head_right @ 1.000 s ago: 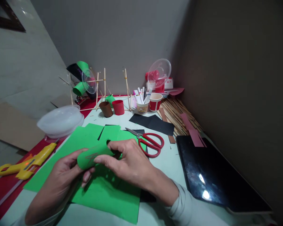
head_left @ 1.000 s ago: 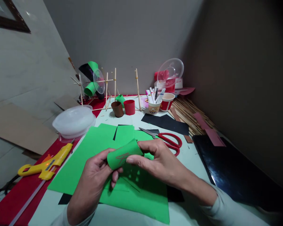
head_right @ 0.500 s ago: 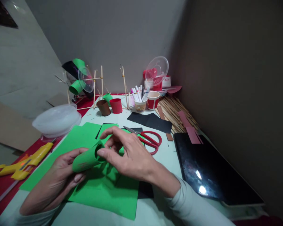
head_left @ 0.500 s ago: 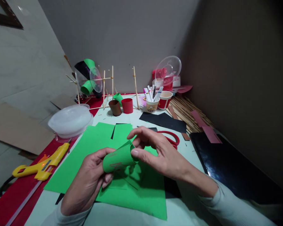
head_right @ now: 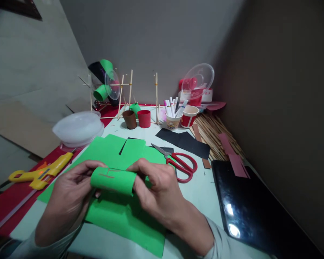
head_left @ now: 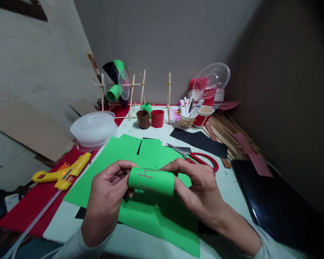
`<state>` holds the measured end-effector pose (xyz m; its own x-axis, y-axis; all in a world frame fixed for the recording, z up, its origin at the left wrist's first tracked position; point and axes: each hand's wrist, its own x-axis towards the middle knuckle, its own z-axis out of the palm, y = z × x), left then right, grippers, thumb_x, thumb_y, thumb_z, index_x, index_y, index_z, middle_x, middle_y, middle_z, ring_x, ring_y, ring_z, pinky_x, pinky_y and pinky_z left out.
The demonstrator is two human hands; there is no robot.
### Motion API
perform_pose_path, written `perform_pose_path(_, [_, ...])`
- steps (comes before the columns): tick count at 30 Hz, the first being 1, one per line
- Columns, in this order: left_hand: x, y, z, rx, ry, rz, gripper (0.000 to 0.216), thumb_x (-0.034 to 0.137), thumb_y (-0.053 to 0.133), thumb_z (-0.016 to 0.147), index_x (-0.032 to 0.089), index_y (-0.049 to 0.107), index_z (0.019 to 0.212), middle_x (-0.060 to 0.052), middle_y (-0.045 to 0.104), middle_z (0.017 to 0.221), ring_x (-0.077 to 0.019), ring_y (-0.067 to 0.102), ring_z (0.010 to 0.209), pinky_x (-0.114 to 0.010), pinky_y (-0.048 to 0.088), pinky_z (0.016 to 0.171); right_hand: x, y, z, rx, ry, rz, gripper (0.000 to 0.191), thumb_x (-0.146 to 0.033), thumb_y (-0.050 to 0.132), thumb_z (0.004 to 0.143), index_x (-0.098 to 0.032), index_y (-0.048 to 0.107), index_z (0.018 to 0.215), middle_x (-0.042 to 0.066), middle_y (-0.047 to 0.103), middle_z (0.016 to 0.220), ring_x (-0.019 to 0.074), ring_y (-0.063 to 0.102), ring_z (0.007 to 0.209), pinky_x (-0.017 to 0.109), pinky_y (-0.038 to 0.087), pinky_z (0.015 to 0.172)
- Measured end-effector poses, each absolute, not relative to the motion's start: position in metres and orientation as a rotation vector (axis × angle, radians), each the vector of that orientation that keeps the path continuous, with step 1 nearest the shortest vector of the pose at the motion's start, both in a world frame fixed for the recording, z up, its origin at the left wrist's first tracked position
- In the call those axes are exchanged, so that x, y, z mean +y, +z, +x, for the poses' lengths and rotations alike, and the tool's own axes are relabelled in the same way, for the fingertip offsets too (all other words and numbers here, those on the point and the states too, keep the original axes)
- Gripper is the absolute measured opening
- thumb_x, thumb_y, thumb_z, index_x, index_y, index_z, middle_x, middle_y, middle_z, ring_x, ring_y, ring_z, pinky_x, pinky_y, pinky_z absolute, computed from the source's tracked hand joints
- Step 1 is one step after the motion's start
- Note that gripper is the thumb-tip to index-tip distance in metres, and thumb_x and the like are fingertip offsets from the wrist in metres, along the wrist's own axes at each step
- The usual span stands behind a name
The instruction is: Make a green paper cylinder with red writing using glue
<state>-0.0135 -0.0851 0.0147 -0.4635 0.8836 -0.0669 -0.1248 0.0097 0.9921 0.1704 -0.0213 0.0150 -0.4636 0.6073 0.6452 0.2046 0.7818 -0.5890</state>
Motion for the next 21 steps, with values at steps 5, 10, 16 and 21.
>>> perform_pose_path(5, [-0.089, 0.017, -0.01, 1.543, 1.664, 0.822, 0.015, 0.015, 0.083, 0.053, 0.019, 0.075, 0.065, 0.002, 0.07, 0.058, -0.0112, 0.062, 0.055, -0.015, 0.049, 0.05, -0.019, 0.016, 0.171, -2.007, 0.743, -0.685, 0.018, -0.014, 0.052, 0.088, -0.016, 0.067, 0.077, 0.001, 0.069, 0.065, 0.0129, 0.063, 0.056, 0.021, 0.043, 0.052])
perform_pose_path(10, [-0.09, 0.022, -0.007, 1.614, 1.699, 0.876, 0.007, 0.016, 0.078, 0.058, 0.022, 0.075, 0.062, 0.004, 0.069, 0.056, -0.0098, 0.062, 0.053, -0.014, 0.05, 0.05, -0.019, 0.017, 0.17, -1.895, 1.21, -0.701, 0.017, -0.024, 0.055, 0.095, -0.017, 0.067, 0.085, -0.001, 0.067, 0.064, 0.0123, 0.064, 0.052, 0.021, 0.048, 0.05])
perform_pose_path(16, [-0.083, 0.018, -0.012, 1.444, 1.536, 0.935, 0.011, 0.026, 0.076, 0.067, 0.021, 0.076, 0.077, -0.001, 0.073, 0.068, -0.0142, 0.067, 0.06, -0.019, 0.053, 0.053, -0.009, 0.021, 0.175, -1.969, 1.237, -0.783, 0.016, -0.024, 0.056, 0.095, -0.016, 0.07, 0.093, -0.001, 0.069, 0.071, 0.0119, 0.067, 0.051, 0.02, 0.049, 0.05])
perform_pose_path(21, [-0.085, 0.004, -0.021, 1.622, 1.499, 1.189, 0.025, 0.032, 0.068, 0.086, 0.027, 0.073, 0.109, -0.004, 0.072, 0.112, -0.018, 0.067, 0.094, -0.027, 0.053, 0.082, 0.01, 0.054, 0.178, -2.455, 0.847, -1.067, 0.022, -0.007, 0.05, 0.087, -0.015, 0.07, 0.086, -0.002, 0.062, 0.058, 0.0118, 0.058, 0.051, 0.022, 0.038, 0.051])
